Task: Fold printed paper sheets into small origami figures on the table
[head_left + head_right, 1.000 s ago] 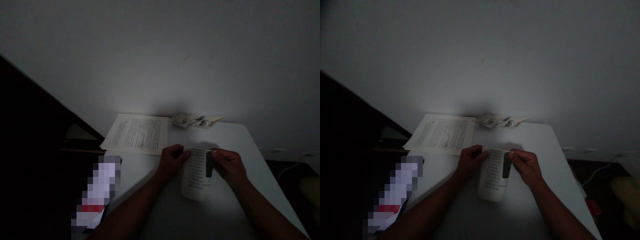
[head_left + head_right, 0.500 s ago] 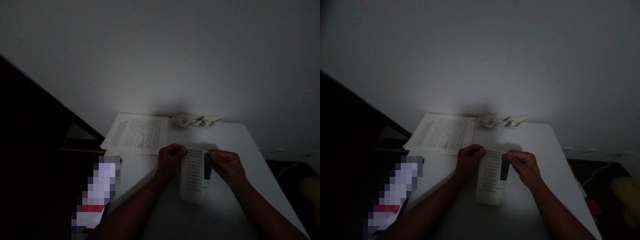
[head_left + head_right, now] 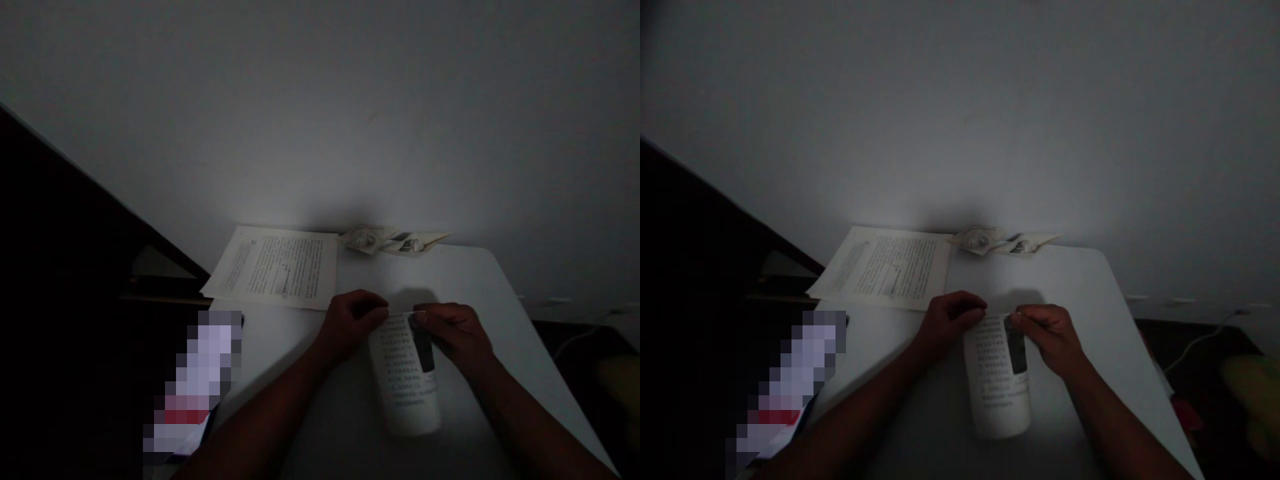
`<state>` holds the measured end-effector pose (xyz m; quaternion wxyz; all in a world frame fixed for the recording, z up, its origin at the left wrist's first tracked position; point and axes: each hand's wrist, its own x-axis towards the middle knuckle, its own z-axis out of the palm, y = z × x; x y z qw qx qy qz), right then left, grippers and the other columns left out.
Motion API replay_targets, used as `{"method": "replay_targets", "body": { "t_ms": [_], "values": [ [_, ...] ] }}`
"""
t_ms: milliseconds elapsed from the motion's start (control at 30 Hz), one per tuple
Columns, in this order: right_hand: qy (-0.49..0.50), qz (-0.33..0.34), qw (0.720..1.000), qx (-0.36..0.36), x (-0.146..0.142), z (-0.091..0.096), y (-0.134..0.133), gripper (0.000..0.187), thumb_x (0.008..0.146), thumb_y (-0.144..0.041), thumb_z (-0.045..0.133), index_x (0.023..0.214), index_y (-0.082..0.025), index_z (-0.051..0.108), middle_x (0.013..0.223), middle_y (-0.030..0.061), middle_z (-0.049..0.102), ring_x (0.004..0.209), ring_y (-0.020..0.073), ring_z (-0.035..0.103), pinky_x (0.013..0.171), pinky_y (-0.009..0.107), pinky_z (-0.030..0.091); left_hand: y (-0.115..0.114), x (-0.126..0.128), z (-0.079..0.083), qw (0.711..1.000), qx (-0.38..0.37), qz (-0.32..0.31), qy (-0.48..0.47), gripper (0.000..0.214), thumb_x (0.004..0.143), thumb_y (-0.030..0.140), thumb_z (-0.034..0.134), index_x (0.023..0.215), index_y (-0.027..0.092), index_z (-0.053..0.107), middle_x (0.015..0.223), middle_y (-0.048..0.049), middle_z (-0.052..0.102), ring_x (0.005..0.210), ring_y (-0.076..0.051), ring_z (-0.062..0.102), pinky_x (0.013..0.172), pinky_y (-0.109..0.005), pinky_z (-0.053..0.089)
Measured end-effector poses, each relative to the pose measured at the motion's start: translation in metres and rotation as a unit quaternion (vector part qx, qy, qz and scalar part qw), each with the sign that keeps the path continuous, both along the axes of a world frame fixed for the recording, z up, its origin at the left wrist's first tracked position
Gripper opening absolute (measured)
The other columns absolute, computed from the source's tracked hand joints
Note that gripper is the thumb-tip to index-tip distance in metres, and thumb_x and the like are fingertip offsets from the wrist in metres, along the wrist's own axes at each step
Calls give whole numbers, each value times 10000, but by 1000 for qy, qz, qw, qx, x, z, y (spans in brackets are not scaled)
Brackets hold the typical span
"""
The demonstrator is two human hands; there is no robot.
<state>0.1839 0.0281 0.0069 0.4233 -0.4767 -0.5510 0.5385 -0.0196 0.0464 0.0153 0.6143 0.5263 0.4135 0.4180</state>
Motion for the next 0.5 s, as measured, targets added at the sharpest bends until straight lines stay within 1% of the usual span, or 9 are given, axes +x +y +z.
{"method": "replay_targets", "body": {
  "t_ms": [100,167,267,333,400,433,500],
  "values": [
    [-40,70,997,14,-5,5,0,384,794,-372,636,508,-162,489,520,-35,346,487,95,330,461,268,222,1,0,2,996,19,-71,51,177,731,274,657,813,122,693,742,-39,672,677,-135,599,651,-246,448],
    [-58,107,992,22,-8,7,0,400,805,-374,615,500,-168,457,515,-40,326,481,91,310,465,271,206,1,0,4,991,31,-106,81,154,732,254,644,767,112,692,691,-31,655,637,-126,579,624,-240,434],
    [-60,127,990,23,-11,8,-1,402,821,-373,586,500,-169,454,513,-41,324,485,91,310,472,272,211,0,0,5,986,35,-130,101,139,728,240,632,730,111,682,647,-12,626,604,-112,549,601,-230,417],
    [-52,125,991,14,-11,8,-1,406,806,-372,599,484,-168,457,503,-41,327,480,90,315,468,269,218,0,0,5,985,33,-136,102,129,722,235,627,717,115,674,630,1,607,587,-102,530,591,-224,411],
    [-34,105,994,-8,-10,8,-1,399,776,-373,627,468,-165,481,484,-36,355,464,91,340,457,265,238,0,-1,4,984,34,-140,100,111,712,220,621,700,119,663,617,12,589,576,-94,513,586,-219,405],
    [-18,83,996,-23,-9,8,0,390,756,-373,644,461,-163,499,474,-31,380,454,94,361,450,264,254,0,-1,3,985,35,-140,98,104,708,214,616,690,120,658,612,16,580,572,-92,506,586,-218,401],
    [24,17,998,-57,-5,8,0,344,706,-369,682,467,-158,553,468,-13,452,442,108,419,439,264,298,1,-2,1,986,32,-136,90,105,707,215,607,674,123,647,608,20,567,570,-89,497,588,-220,395]
  ]
}}
